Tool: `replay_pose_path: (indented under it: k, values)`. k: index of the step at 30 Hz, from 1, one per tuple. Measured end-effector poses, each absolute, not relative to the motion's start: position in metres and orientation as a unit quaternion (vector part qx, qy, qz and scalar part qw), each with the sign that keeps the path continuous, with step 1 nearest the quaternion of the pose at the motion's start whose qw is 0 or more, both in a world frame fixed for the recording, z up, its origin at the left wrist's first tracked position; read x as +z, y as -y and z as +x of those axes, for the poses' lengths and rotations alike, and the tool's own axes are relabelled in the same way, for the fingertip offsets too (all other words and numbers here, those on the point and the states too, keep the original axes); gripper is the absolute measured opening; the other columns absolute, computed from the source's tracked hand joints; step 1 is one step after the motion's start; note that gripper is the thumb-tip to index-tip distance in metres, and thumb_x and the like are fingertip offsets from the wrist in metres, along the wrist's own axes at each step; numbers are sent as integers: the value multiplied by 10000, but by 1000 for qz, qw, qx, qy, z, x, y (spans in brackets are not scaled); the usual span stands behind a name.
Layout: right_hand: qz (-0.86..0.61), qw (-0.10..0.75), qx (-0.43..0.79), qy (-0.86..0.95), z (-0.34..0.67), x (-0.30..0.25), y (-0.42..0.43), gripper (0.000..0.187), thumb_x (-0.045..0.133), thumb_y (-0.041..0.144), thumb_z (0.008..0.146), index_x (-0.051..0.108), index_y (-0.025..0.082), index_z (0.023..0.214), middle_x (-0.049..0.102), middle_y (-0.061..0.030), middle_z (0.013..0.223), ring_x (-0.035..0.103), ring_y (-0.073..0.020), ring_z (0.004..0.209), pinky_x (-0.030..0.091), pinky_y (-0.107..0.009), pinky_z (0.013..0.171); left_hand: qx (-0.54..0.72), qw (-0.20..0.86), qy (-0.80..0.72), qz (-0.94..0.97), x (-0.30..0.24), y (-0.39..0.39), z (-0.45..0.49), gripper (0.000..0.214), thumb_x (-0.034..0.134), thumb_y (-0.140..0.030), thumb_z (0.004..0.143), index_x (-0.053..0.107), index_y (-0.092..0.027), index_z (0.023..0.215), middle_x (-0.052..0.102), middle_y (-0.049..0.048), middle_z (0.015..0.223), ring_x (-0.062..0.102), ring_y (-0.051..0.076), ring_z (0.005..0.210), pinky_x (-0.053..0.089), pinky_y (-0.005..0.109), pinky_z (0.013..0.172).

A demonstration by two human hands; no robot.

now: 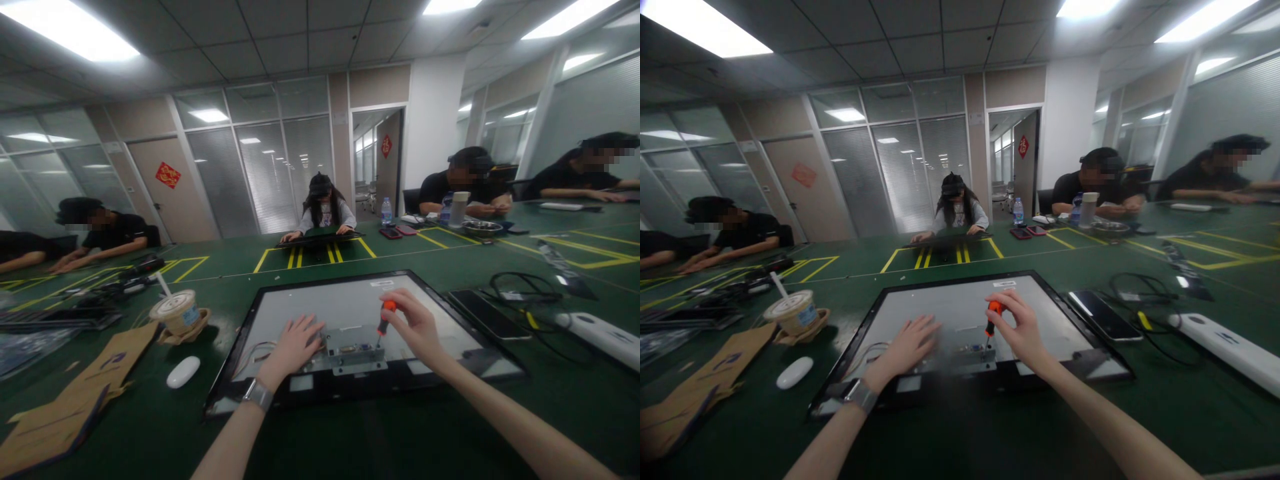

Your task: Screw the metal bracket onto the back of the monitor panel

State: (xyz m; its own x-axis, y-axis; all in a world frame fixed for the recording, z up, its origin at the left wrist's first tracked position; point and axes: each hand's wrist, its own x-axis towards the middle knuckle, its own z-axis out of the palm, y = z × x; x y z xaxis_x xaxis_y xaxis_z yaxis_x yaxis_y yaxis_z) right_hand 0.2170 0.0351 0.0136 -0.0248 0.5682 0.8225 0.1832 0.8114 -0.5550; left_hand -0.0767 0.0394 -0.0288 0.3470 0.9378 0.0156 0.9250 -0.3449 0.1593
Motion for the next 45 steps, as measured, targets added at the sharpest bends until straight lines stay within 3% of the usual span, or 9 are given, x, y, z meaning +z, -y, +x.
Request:
replay_pose_path:
  k: [10,17,20,29,32,36,39,45]
  values:
    - [-266,666,138,683,215,15,-30,129,662,324,884,735,233,942,644,-52,844,634,-213,798,530,-340,674,51,63,-570,818,-28,-40,-77,480,344,-445,1009,416,-327,1469,308,41,1600,237,274,1478,178,542,1186]
    - [-263,639,158,705,212,14,-27,267,482,322,993,635,248,1198,696,-61,924,687,-203,823,569,-357,740,55,64,-569,818,-29,-40,-78,485,343,-454,1008,406,-336,1473,299,38,1603,233,271,1480,177,542,1185]
    - [-254,643,175,701,211,12,-28,248,434,330,1014,625,239,1143,706,-65,924,701,-200,815,583,-344,718,50,62,-570,818,-29,-40,-77,482,343,-449,1008,413,-331,1470,304,39,1601,238,273,1478,182,544,1184]
    - [-263,647,78,712,214,16,-28,171,656,270,883,729,257,1038,655,-65,928,647,-224,844,550,-369,739,51,60,-568,819,-30,-41,-77,481,346,-434,1010,404,-330,1475,307,37,1600,239,268,1479,184,540,1186]
    - [-265,650,77,708,213,15,-27,202,631,259,899,724,260,1079,656,-58,889,647,-216,805,551,-364,720,51,58,-568,819,-30,-40,-77,481,347,-434,1008,408,-327,1472,300,37,1603,232,266,1481,182,541,1187]
    - [-251,638,133,716,211,12,-27,273,495,261,982,632,260,1218,697,-72,989,688,-220,888,566,-383,794,49,62,-570,818,-28,-40,-77,484,349,-445,1005,414,-328,1470,305,39,1601,232,268,1480,175,543,1188]
    - [-249,627,160,720,212,12,-27,256,450,260,1003,620,251,1195,703,-67,971,697,-213,898,562,-366,805,49,69,-571,817,-27,-39,-77,488,344,-456,1007,407,-331,1474,298,40,1604,228,269,1482,167,543,1190]
    - [-251,640,94,720,215,17,-27,158,618,250,910,691,246,1050,673,-62,942,655,-228,877,543,-369,778,52,67,-570,818,-28,-40,-78,488,337,-471,1009,412,-334,1472,305,36,1600,232,265,1481,166,536,1193]
